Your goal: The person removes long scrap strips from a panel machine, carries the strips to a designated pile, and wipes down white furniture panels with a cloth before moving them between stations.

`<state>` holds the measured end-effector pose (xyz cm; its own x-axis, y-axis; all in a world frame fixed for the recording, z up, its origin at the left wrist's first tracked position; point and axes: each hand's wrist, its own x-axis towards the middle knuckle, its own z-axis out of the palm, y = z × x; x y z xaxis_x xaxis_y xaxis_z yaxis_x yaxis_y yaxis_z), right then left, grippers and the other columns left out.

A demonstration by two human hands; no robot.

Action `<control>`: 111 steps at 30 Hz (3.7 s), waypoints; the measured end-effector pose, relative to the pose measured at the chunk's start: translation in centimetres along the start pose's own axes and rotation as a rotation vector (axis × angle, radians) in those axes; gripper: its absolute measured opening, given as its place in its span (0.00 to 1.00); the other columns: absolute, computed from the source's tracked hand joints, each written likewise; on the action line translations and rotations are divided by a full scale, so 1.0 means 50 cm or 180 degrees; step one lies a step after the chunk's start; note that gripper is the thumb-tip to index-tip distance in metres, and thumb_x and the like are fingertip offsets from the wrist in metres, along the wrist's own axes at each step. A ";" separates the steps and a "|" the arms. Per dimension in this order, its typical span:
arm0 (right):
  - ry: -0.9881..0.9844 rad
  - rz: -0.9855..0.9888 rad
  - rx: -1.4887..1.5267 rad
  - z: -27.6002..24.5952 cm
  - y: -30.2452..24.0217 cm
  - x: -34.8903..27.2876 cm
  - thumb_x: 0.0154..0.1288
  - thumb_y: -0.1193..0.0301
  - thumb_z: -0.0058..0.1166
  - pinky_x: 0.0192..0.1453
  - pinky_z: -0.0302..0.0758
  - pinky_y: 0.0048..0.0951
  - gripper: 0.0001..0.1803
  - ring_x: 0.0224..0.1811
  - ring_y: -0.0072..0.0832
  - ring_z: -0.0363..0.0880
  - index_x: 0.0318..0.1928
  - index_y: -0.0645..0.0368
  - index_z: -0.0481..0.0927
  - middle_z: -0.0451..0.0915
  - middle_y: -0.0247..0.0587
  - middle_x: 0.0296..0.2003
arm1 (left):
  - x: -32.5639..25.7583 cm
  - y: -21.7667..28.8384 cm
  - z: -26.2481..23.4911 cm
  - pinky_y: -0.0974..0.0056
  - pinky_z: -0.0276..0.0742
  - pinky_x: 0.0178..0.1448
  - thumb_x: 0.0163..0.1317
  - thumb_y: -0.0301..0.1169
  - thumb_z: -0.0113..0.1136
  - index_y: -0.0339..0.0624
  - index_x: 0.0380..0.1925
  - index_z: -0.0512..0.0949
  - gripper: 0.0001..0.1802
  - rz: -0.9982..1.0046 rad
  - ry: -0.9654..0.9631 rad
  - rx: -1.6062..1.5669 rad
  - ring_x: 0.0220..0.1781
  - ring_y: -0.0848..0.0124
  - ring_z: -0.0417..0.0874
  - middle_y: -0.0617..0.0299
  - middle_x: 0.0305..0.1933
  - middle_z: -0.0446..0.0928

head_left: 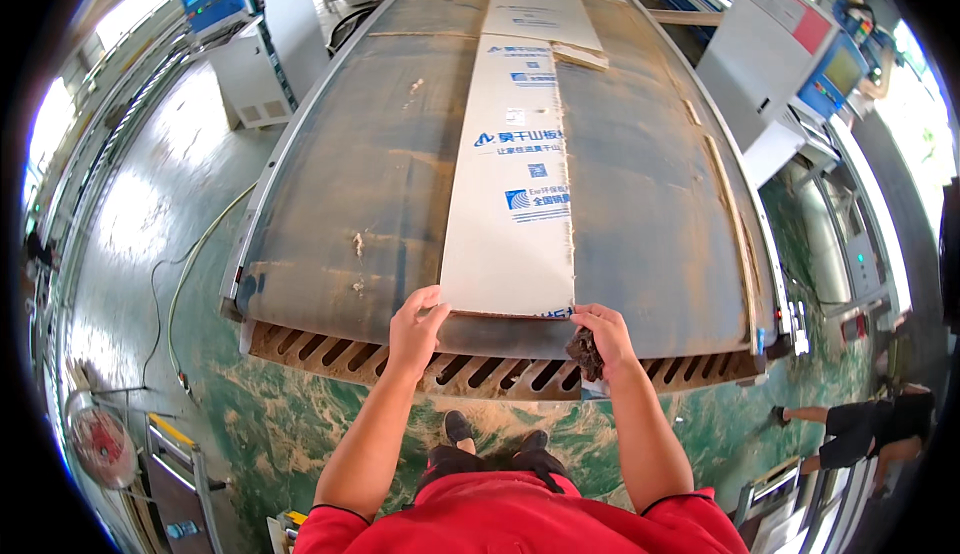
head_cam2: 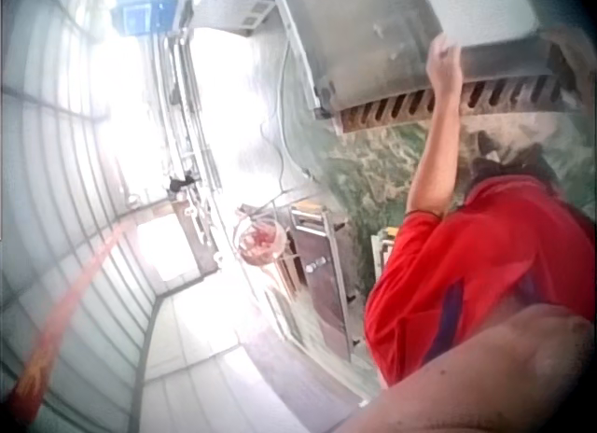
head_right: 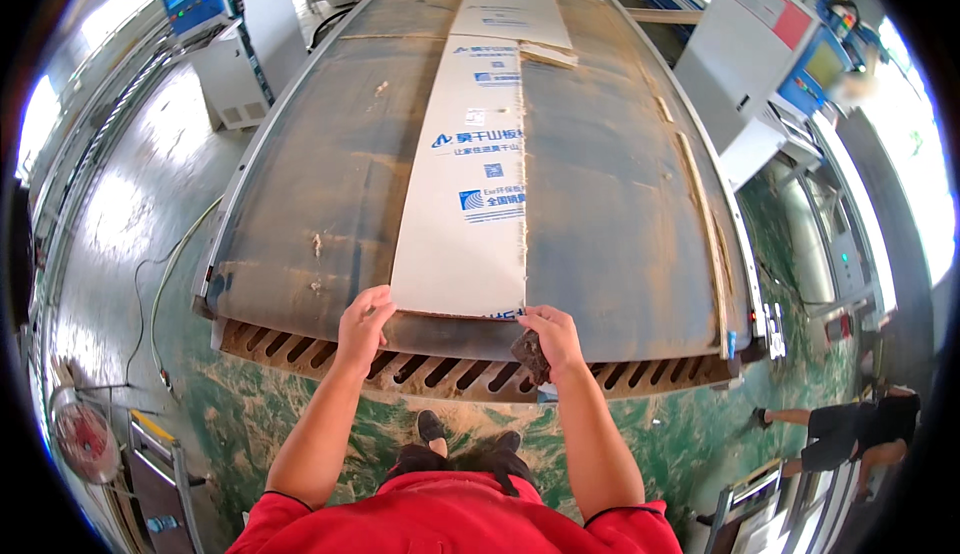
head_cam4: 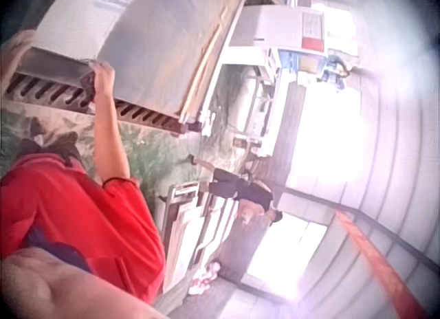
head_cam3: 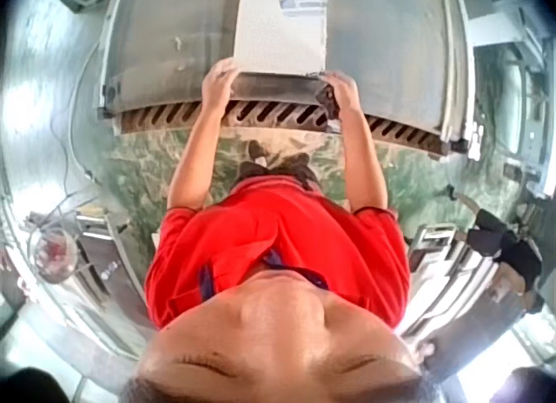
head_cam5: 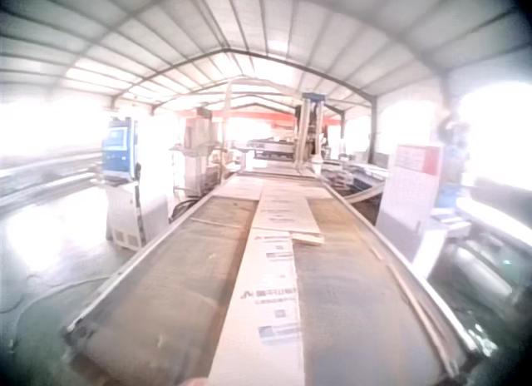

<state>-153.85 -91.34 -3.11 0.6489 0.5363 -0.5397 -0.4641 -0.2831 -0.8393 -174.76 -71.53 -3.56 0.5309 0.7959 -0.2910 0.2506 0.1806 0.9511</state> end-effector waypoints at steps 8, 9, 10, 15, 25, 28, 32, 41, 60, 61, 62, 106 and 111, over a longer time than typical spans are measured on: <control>0.0631 -0.0296 -0.0357 -0.118 0.113 -0.130 0.56 0.72 0.60 0.37 0.70 0.24 0.11 0.31 0.20 0.74 0.36 0.68 0.82 0.80 0.35 0.29 | -0.199 -0.053 0.031 0.75 0.68 0.24 0.62 0.33 0.57 0.39 0.54 0.75 0.20 -0.0486 -0.0505 -0.0259 0.28 0.78 0.76 0.56 0.50 0.78; 0.0758 -0.0284 -0.0407 -0.144 0.123 -0.158 0.56 0.72 0.60 0.36 0.70 0.24 0.10 0.30 0.21 0.75 0.36 0.67 0.83 0.80 0.35 0.29 | -0.232 -0.082 0.047 0.75 0.68 0.24 0.62 0.33 0.57 0.38 0.54 0.73 0.21 -0.0320 -0.0509 -0.0179 0.26 0.78 0.76 0.55 0.49 0.79; 0.0845 -0.0311 -0.0214 -0.178 0.138 -0.181 0.57 0.72 0.59 0.32 0.71 0.25 0.09 0.28 0.21 0.75 0.36 0.65 0.83 0.79 0.34 0.27 | -0.266 -0.093 0.060 0.74 0.69 0.25 0.62 0.34 0.57 0.37 0.57 0.71 0.23 -0.0409 -0.0767 -0.0303 0.26 0.77 0.76 0.55 0.48 0.79; 0.1239 -0.0229 0.0672 -0.324 0.202 -0.287 0.63 0.69 0.54 0.22 0.71 0.28 0.13 0.22 0.25 0.77 0.46 0.61 0.82 0.75 0.32 0.24 | -0.359 -0.138 0.130 0.72 0.72 0.31 0.64 0.36 0.56 0.35 0.61 0.63 0.28 -0.0765 -0.1703 -0.0526 0.30 0.74 0.77 0.56 0.45 0.78; 0.0478 -0.0052 0.1606 -0.265 0.328 -0.389 0.66 0.64 0.53 0.21 0.68 0.22 0.15 0.20 0.20 0.74 0.48 0.60 0.79 0.75 0.34 0.27 | -0.251 -0.194 0.253 0.65 0.76 0.41 0.64 0.38 0.57 0.36 0.42 0.75 0.15 -0.0781 -0.1263 -0.0486 0.39 0.71 0.81 0.59 0.40 0.80; 0.0400 -0.0117 0.1613 -0.237 0.338 -0.380 0.66 0.62 0.54 0.14 0.69 0.26 0.16 0.15 0.23 0.73 0.48 0.58 0.77 0.74 0.32 0.24 | -0.268 -0.187 0.263 0.63 0.76 0.43 0.63 0.38 0.59 0.35 0.42 0.75 0.16 -0.0888 -0.1256 -0.0702 0.39 0.70 0.81 0.59 0.40 0.80; 0.0815 -0.0271 0.1626 -0.263 0.358 -0.375 0.62 0.67 0.58 0.17 0.71 0.27 0.10 0.19 0.22 0.74 0.40 0.60 0.78 0.74 0.33 0.23 | -0.311 -0.188 0.295 0.67 0.74 0.38 0.63 0.38 0.59 0.35 0.41 0.76 0.15 -0.0839 -0.1193 -0.0617 0.33 0.75 0.78 0.63 0.35 0.79; 0.1921 -0.0737 0.2067 -0.521 0.366 -0.451 0.63 0.69 0.53 0.24 0.72 0.26 0.10 0.23 0.23 0.77 0.42 0.60 0.80 0.74 0.32 0.25 | -0.403 -0.189 0.404 0.66 0.72 0.54 0.73 0.48 0.41 0.36 0.54 0.72 0.26 -0.0772 -0.3159 0.0010 0.54 0.70 0.76 0.57 0.53 0.77; 0.0843 -0.1852 0.1688 -0.336 0.230 -0.552 0.66 0.70 0.45 0.44 0.67 0.20 0.17 0.39 0.19 0.70 0.54 0.62 0.71 0.70 0.35 0.37 | -0.517 -0.009 0.473 0.69 0.75 0.49 0.66 0.30 0.57 0.34 0.48 0.70 0.15 -0.0311 -0.4135 -0.0133 0.42 0.75 0.78 0.60 0.41 0.76; 0.0847 -0.1904 0.1586 -0.331 0.233 -0.552 0.64 0.72 0.47 0.45 0.68 0.21 0.18 0.39 0.19 0.70 0.55 0.62 0.70 0.70 0.35 0.38 | -0.516 -0.008 0.469 0.70 0.75 0.48 0.65 0.29 0.58 0.34 0.46 0.70 0.13 -0.0272 -0.4120 -0.0207 0.41 0.75 0.78 0.61 0.40 0.76; 0.0851 -0.1958 0.1484 -0.325 0.235 -0.552 0.63 0.74 0.48 0.45 0.68 0.21 0.20 0.39 0.20 0.70 0.55 0.63 0.69 0.70 0.35 0.38 | -0.513 -0.011 0.464 0.70 0.75 0.47 0.64 0.28 0.58 0.34 0.45 0.71 0.13 -0.0195 -0.3967 -0.0209 0.41 0.76 0.78 0.61 0.39 0.76; 0.3920 0.0313 -0.3058 -0.440 0.104 -0.166 0.55 0.69 0.50 0.52 0.72 0.47 0.12 0.45 0.54 0.76 0.35 0.66 0.77 0.78 0.59 0.39 | 0.400 0.210 0.144 0.57 0.67 0.65 0.32 0.47 0.78 0.31 0.57 0.69 0.51 0.3147 -0.2127 0.4234 0.63 0.53 0.70 0.43 0.63 0.68; 0.3696 -0.0033 -0.2718 -0.310 0.028 -0.045 0.54 0.72 0.51 0.50 0.74 0.47 0.11 0.43 0.54 0.77 0.33 0.67 0.78 0.78 0.61 0.37 | 0.397 0.219 0.155 0.56 0.69 0.63 0.31 0.46 0.78 0.29 0.54 0.71 0.49 0.3166 -0.2168 0.4193 0.62 0.53 0.71 0.43 0.62 0.70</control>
<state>-146.64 -105.27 -4.09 0.9578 -0.2794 0.0681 -0.2302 -0.8867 -0.4009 -155.22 -58.24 0.28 0.9935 -0.1109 -0.0273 -0.1044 -0.9790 0.1750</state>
